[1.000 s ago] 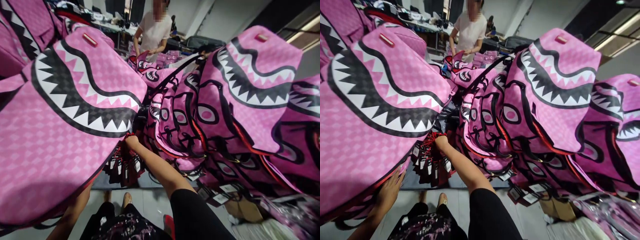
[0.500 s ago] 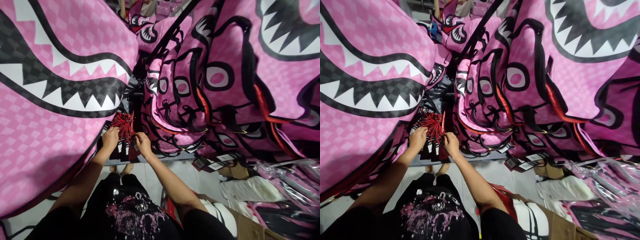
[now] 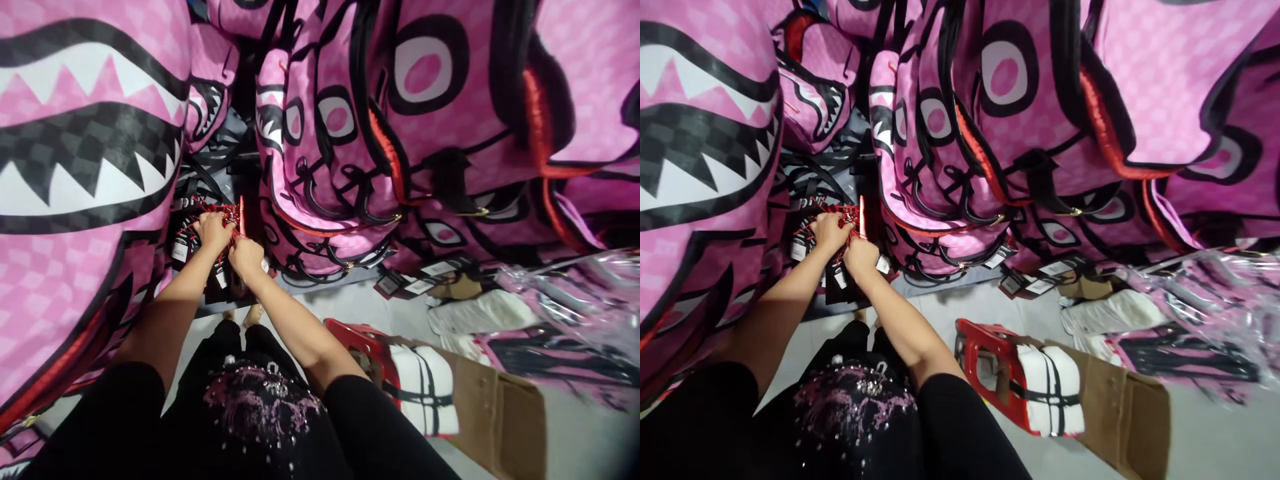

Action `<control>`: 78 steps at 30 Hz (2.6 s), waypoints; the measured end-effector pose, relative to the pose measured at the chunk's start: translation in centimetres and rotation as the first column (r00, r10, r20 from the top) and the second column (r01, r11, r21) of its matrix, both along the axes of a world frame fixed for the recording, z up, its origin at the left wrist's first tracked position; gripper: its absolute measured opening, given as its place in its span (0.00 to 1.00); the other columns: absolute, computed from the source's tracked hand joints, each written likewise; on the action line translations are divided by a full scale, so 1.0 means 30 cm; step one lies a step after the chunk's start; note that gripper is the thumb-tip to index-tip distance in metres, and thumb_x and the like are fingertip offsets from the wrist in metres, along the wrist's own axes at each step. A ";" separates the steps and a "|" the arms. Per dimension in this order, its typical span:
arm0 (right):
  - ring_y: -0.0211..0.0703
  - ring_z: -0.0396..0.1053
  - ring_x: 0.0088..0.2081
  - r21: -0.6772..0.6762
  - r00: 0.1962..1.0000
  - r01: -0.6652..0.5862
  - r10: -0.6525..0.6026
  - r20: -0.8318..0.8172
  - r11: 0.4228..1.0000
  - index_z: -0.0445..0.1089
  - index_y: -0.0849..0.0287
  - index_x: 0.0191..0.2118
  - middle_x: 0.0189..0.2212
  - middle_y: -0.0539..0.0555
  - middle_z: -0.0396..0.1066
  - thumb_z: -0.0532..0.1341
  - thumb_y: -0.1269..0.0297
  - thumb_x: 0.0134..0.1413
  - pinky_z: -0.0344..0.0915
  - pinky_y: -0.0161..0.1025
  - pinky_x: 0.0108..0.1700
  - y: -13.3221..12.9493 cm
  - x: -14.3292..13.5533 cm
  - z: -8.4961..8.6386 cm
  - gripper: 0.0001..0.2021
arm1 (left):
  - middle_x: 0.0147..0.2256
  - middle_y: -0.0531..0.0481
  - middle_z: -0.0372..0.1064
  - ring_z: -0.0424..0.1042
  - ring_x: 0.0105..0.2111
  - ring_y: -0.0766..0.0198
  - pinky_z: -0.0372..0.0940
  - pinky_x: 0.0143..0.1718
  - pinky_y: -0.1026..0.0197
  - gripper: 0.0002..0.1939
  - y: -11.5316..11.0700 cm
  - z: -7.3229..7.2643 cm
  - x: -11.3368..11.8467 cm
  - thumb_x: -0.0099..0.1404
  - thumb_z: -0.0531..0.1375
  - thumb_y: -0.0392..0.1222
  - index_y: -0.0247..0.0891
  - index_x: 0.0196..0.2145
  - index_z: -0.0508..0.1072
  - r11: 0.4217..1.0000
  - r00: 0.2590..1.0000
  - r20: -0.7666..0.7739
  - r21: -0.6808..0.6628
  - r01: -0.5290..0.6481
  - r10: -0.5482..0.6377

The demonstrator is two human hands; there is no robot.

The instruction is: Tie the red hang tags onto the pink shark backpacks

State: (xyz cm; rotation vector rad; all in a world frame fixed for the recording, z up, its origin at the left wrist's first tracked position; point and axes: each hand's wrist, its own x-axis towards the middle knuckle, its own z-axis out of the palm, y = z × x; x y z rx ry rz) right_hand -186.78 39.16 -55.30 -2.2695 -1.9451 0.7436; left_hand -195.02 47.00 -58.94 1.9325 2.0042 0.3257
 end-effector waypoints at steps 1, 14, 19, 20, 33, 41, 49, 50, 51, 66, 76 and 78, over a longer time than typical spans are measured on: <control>0.46 0.73 0.40 -0.012 1.000 -0.002 0.001 -0.011 1.000 0.73 0.59 0.40 0.38 0.58 0.76 0.52 0.65 0.59 0.64 0.37 0.39 -0.028 -0.001 0.018 0.12 | 0.48 0.40 0.72 0.61 0.55 0.47 0.55 0.55 0.45 0.17 0.012 -0.005 0.000 0.62 0.60 0.49 0.40 0.47 0.74 1.000 1.000 0.005 0.010 -0.016 0.016; 0.33 0.53 0.23 -0.098 0.539 0.571 -0.462 -0.704 0.815 0.62 0.58 0.21 0.17 0.44 0.57 0.58 0.56 0.52 0.51 0.32 0.28 -0.516 0.117 -0.100 0.15 | 0.38 0.46 0.76 0.75 0.39 0.61 0.68 0.44 0.60 0.13 -0.471 -0.002 0.009 0.66 0.57 0.46 0.38 0.45 0.71 0.947 0.746 0.645 -0.107 0.302 -0.165; 0.33 0.57 0.22 -0.232 0.332 0.627 -0.524 -0.785 0.744 0.65 0.59 0.22 0.17 0.45 0.61 0.63 0.55 0.47 0.55 0.32 0.27 -0.526 0.156 -0.165 0.14 | 0.30 0.51 0.76 0.74 0.31 0.65 0.66 0.35 0.65 0.12 -0.590 -0.099 0.055 0.67 0.53 0.43 0.38 0.34 0.75 0.883 0.727 0.672 -0.248 0.398 -0.139; 0.33 0.58 0.21 -0.270 0.270 0.653 -0.550 -0.790 0.708 0.65 0.59 0.24 0.18 0.45 0.63 0.62 0.54 0.48 0.55 0.31 0.26 -0.509 0.187 -0.185 0.14 | 0.30 0.51 0.76 0.74 0.30 0.65 0.65 0.34 0.65 0.13 -0.581 -0.111 0.061 0.68 0.52 0.43 0.38 0.35 0.75 0.886 0.740 0.660 -0.257 0.386 -0.131; 0.33 0.72 0.31 -0.510 -0.165 0.716 -0.593 -0.788 0.478 0.64 0.56 0.29 0.24 0.45 0.70 0.57 0.67 0.56 0.71 0.31 0.34 -0.281 0.503 -0.432 0.05 | 0.45 0.42 0.75 0.74 0.43 0.54 0.64 0.44 0.57 0.13 -0.545 -0.197 0.236 0.66 0.52 0.37 0.38 0.35 0.77 0.893 0.840 0.531 -0.318 0.317 -0.109; 0.35 0.71 0.28 -0.447 -0.037 0.731 -0.623 -0.781 0.516 0.60 0.57 0.26 0.20 0.47 0.65 0.57 0.63 0.57 0.71 0.33 0.32 -0.343 0.573 -0.397 0.10 | 0.26 0.51 0.75 0.71 0.19 0.68 0.63 0.26 0.66 0.16 -0.552 -0.197 0.131 0.68 0.50 0.41 0.36 0.34 0.76 0.867 0.733 0.678 -0.396 0.303 0.054; 0.40 0.71 0.25 -0.255 0.328 0.706 -0.624 -0.709 0.660 0.65 0.60 0.41 0.27 0.52 0.73 0.63 0.60 0.52 0.63 0.33 0.25 -0.458 0.526 -0.248 0.12 | 0.38 0.45 0.78 0.76 0.41 0.55 0.66 0.41 0.59 0.18 -0.524 -0.112 0.187 0.66 0.53 0.36 0.42 0.50 0.76 0.906 0.828 0.544 -0.267 0.329 -0.140; 0.40 0.71 0.26 -0.106 0.472 0.701 -0.571 -0.672 0.705 0.64 0.60 0.46 0.30 0.52 0.74 0.61 0.60 0.53 0.63 0.34 0.27 -0.460 0.516 -0.226 0.16 | 0.40 0.44 0.78 0.75 0.43 0.54 0.66 0.42 0.58 0.19 -0.512 -0.103 0.199 0.66 0.53 0.35 0.42 0.51 0.76 0.901 0.837 0.522 -0.266 0.343 -0.165; 0.40 0.71 0.27 0.055 0.632 0.659 -0.513 -0.581 0.750 0.62 0.59 0.50 0.31 0.52 0.74 0.60 0.60 0.54 0.64 0.35 0.30 -0.456 0.505 -0.208 0.18 | 0.41 0.43 0.77 0.75 0.43 0.53 0.66 0.43 0.57 0.19 -0.501 -0.096 0.211 0.66 0.53 0.35 0.43 0.51 0.76 0.895 0.843 0.504 -0.266 0.358 -0.188; 0.41 0.67 0.27 0.157 0.924 0.244 -0.279 0.263 0.957 0.72 0.59 0.43 0.27 0.55 0.73 0.51 0.64 0.62 0.55 0.35 0.31 -0.380 0.471 -0.157 0.13 | 0.41 0.48 0.78 0.74 0.44 0.57 0.64 0.43 0.60 0.15 -0.381 -0.131 0.334 0.66 0.56 0.39 0.47 0.47 0.78 0.753 0.700 0.649 -0.291 0.590 -0.298; 0.39 0.66 0.29 0.252 0.886 0.221 -0.302 0.352 0.942 0.73 0.59 0.38 0.32 0.56 0.70 0.50 0.64 0.63 0.55 0.35 0.31 -0.384 0.467 -0.040 0.14 | 0.38 0.50 0.77 0.74 0.34 0.66 0.65 0.35 0.68 0.39 -0.358 -0.115 0.207 0.53 0.66 0.36 0.39 0.62 0.59 0.570 0.408 0.884 -0.219 0.792 -0.228; 0.41 0.67 0.33 0.385 0.931 0.283 -0.348 0.111 0.879 0.72 0.59 0.36 0.31 0.56 0.71 0.50 0.61 0.63 0.59 0.36 0.36 -0.384 0.475 -0.068 0.15 | 0.35 0.52 0.76 0.73 0.32 0.66 0.65 0.36 0.66 0.33 -0.364 -0.104 0.198 0.54 0.64 0.33 0.40 0.57 0.64 0.679 0.441 0.864 -0.174 0.713 -0.241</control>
